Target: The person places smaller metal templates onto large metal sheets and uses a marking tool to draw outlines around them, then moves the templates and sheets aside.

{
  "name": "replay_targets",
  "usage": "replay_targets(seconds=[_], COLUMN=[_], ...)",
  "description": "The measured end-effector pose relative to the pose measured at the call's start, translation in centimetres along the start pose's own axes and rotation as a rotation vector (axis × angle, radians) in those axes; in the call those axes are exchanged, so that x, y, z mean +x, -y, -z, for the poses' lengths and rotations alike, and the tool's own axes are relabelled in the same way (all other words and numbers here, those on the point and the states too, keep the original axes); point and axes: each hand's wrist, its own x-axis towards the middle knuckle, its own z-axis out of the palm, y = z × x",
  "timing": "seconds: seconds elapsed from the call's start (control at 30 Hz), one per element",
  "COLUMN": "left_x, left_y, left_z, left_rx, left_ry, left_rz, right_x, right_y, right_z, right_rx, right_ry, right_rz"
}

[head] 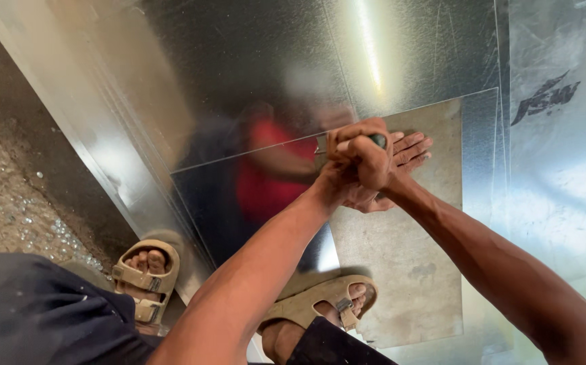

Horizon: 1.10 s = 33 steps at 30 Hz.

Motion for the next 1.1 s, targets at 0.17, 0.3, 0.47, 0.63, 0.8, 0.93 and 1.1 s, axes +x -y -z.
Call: replay_targets(seconds=[0.17, 0.3, 0.47, 0.63, 0.8, 0.93, 1.1], left_x=[-0.1, -0.8, -0.5, -0.3, -1.8, -2.2, -1.4], left_y=[-0.1, -0.1, 0.4, -1.0, -0.2, -1.4, -1.2], left_z=[0.6, 0.8, 1.3, 0.2, 2.2, 2.9, 3.1], left_rx=[-0.013, -0.030, 0.017, 0.067, 0.151, 0.156, 0.179], left_ry=[-0.095, -0.088, -0.087, -0.090, -0.128, -0.153, -0.050], left_rz=[0.017, -0.015, -0.075, -0.037, 0.001, 0.022, 0.021], right_x=[0.3, 0.2, 3.3, 4.4, 4.1, 2.9, 3.7], right_y=[0.3, 1.1, 2.0, 3.1, 2.6, 1.6, 2.4], right_z=[-0.1, 0.0, -0.7, -0.2, 1.2, 1.1, 0.8], right_rx=[-0.072, -0.446, -0.762, -0.811, -0.045, -0.215, -0.211], right_ry=[0.001, 0.180, 0.404, 0.224, -0.005, 0.098, 0.085], right_rz=[-0.064, 0.133, 0.059, 0.126, -0.177, -0.087, -0.092])
